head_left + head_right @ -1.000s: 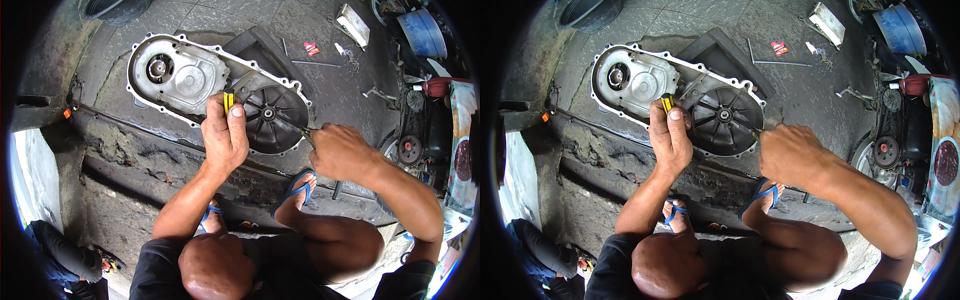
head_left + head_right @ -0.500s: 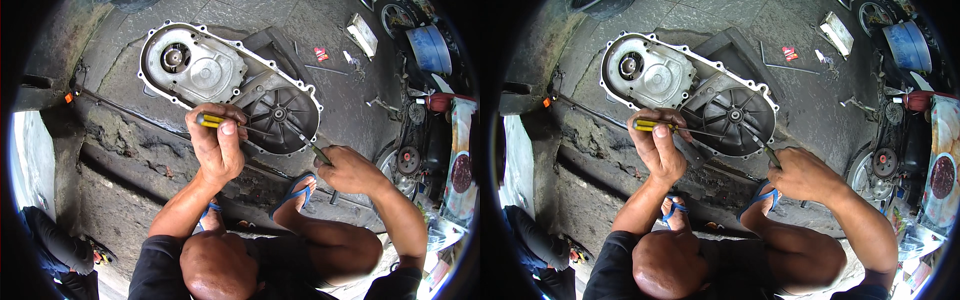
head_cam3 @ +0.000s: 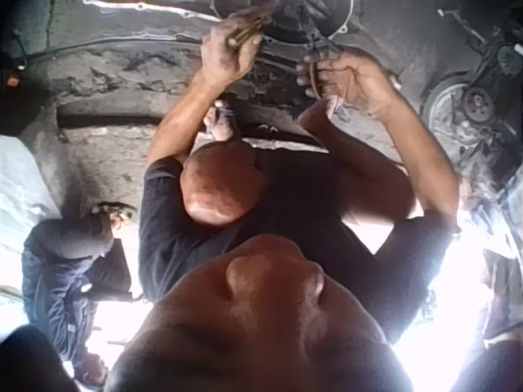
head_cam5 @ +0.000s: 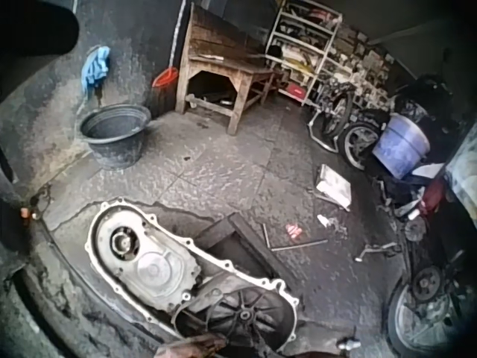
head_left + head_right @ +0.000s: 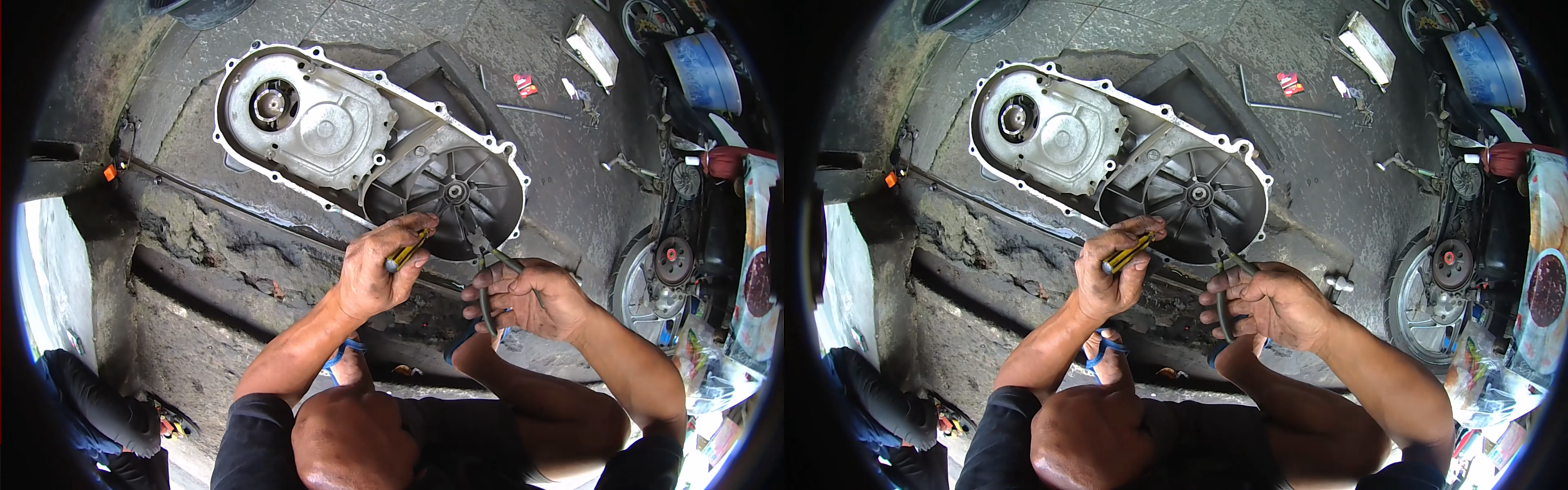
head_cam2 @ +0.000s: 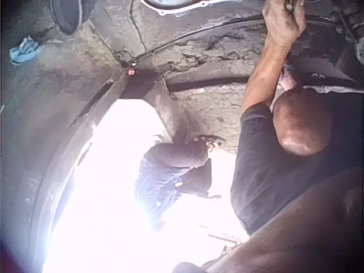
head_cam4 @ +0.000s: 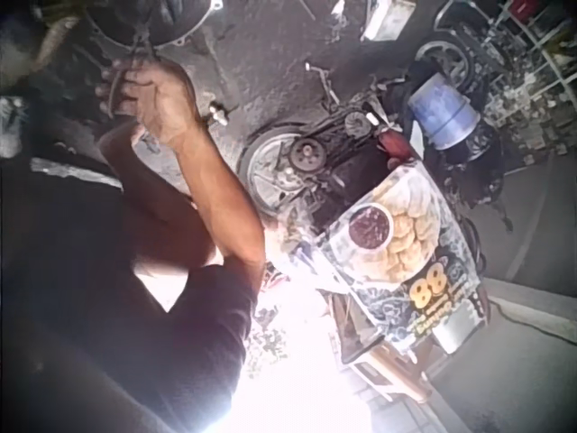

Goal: The person works on a motorcycle engine cover using pliers and a screwdriver, retrieves and opens a tool box, and places a punch tool into the cover before tapping it with a hammer.

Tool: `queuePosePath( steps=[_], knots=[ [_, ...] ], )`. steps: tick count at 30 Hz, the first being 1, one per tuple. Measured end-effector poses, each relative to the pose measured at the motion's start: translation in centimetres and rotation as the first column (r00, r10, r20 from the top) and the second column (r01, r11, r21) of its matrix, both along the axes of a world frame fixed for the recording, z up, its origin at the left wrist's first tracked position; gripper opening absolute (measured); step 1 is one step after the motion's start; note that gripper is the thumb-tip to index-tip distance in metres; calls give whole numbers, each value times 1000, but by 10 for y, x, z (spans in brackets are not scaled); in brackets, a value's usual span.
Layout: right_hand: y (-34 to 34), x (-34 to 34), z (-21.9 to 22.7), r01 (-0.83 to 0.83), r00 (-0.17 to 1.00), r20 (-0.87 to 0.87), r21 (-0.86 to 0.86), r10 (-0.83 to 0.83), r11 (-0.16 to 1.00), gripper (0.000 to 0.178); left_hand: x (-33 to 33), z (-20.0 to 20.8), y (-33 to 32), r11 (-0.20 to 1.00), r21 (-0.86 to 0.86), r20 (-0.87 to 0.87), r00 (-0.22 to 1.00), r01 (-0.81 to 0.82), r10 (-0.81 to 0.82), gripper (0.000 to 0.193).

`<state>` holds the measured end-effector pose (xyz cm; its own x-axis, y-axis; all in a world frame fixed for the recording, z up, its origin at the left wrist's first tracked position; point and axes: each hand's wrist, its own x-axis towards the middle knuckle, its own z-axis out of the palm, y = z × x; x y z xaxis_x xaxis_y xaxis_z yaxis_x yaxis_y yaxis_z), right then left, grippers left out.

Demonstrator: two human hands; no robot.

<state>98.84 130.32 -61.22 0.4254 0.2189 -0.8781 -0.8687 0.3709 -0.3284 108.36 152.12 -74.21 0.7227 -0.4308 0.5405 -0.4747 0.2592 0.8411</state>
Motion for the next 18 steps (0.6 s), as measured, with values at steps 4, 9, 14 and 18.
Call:
queuePosePath(
  steps=[4,9,14,18],
  knots=[
    [7,-4,-14,166,983,44,223,-180,961,52,4,-3,2,1000,23,72,997,6,-8,27],
    [20,-17,-30,302,933,68,388,-353,871,57,6,-6,7,992,76,13,995,99,-100,27],
    [23,-28,-41,357,888,111,442,-445,823,57,7,-10,4,991,-33,-53,990,126,-128,29],
    [22,-32,-41,368,913,60,306,-403,878,56,9,-12,-4,985,-163,-103,992,48,-66,28]
  ],
)
